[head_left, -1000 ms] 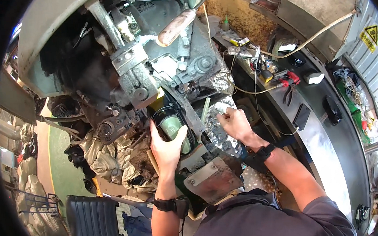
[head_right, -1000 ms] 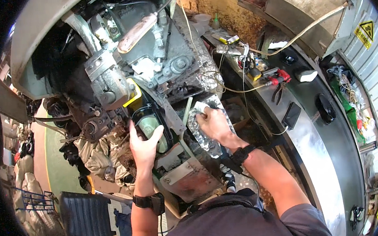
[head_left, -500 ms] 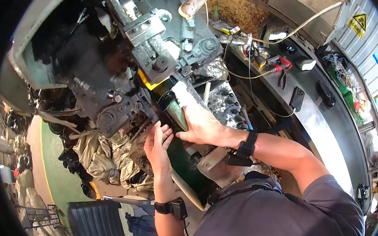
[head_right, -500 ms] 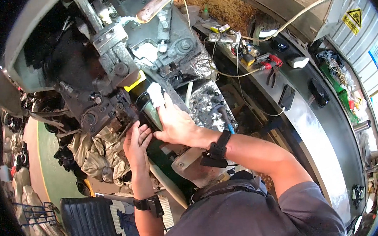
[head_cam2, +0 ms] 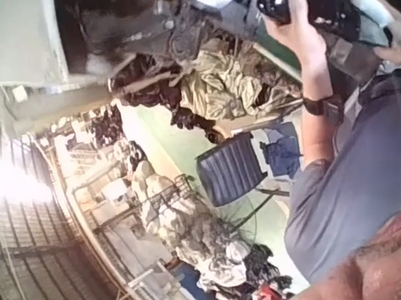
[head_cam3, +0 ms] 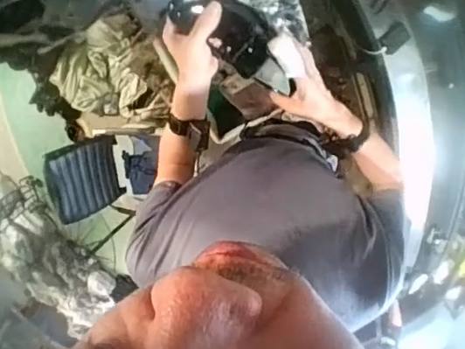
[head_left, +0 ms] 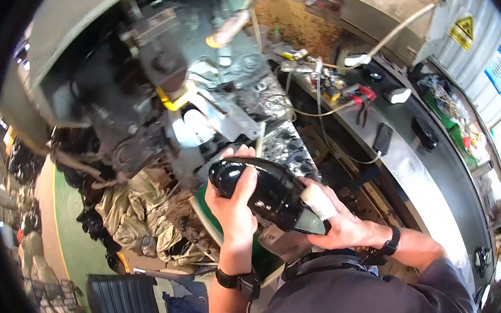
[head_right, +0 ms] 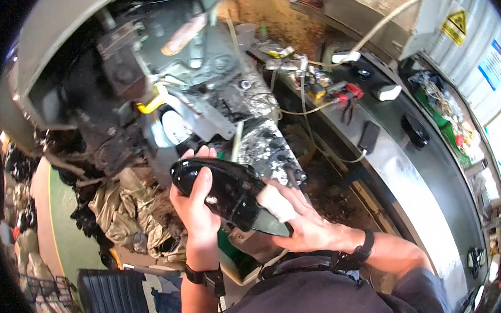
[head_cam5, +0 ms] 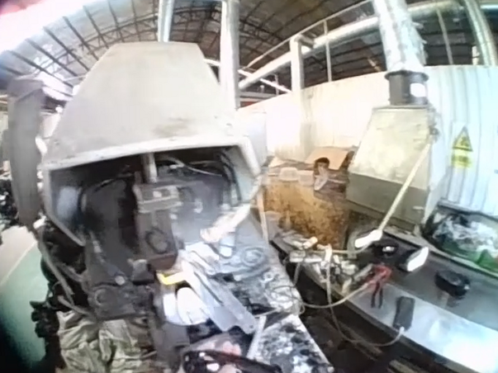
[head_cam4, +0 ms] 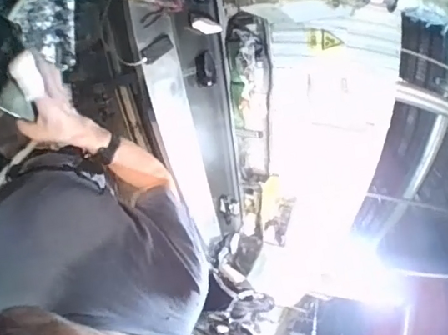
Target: Operating a toe lasting machine to shape and attach the upper part of the shoe to the sole assembly.
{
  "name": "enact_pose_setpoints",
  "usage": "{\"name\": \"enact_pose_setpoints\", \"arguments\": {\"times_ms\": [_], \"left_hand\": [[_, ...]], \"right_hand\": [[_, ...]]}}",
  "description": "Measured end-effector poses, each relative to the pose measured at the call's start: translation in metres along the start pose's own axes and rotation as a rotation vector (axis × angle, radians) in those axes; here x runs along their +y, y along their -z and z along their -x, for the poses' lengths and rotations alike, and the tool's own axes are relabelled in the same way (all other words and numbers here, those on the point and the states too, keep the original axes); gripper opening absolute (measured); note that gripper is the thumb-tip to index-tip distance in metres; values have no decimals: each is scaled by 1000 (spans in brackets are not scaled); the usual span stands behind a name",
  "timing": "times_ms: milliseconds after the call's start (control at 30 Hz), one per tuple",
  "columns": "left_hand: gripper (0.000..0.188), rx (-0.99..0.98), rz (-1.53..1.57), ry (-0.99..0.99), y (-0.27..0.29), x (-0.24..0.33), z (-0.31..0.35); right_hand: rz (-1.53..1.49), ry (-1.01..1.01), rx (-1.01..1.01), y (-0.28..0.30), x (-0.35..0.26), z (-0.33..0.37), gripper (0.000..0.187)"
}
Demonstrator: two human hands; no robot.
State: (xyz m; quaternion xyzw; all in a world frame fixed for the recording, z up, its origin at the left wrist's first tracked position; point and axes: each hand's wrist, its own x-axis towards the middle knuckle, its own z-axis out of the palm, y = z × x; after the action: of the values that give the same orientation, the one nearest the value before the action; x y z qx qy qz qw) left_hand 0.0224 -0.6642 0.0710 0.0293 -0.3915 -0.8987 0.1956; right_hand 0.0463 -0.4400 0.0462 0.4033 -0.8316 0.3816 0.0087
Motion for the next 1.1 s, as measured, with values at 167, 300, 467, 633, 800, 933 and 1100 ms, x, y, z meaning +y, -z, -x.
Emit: {"name": "enact_pose_setpoints", "arguments": {"times_ms": [167, 300, 467, 633, 800, 933, 1100], "left_hand": [[50, -105, 23, 67, -41, -42, 20], [46, -45, 55, 273, -85, -98, 28], [39, -274, 52, 839, -102, -195, 37], [19, -586, -523, 834, -123, -298, 88], [17, -466, -629, 815, -128, -350, 95], [15, -356, -760, 803, -115, -353, 92], [22, -240, -845, 735, -109, -386, 100]], "right_hand": [[-141, -18, 228, 21, 15, 58, 80], [-83, 5, 476, 35, 40, 123, 79], [-717, -625, 834, 63, 49, 183, 75], [-1493, -888, 1467, 113, 130, 335, 43], [-1341, -649, 2099, 200, 236, 603, 38], [-824, -924, 2473, 233, 319, 747, 54], [-630, -864, 2083, 225, 415, 789, 35]]}}
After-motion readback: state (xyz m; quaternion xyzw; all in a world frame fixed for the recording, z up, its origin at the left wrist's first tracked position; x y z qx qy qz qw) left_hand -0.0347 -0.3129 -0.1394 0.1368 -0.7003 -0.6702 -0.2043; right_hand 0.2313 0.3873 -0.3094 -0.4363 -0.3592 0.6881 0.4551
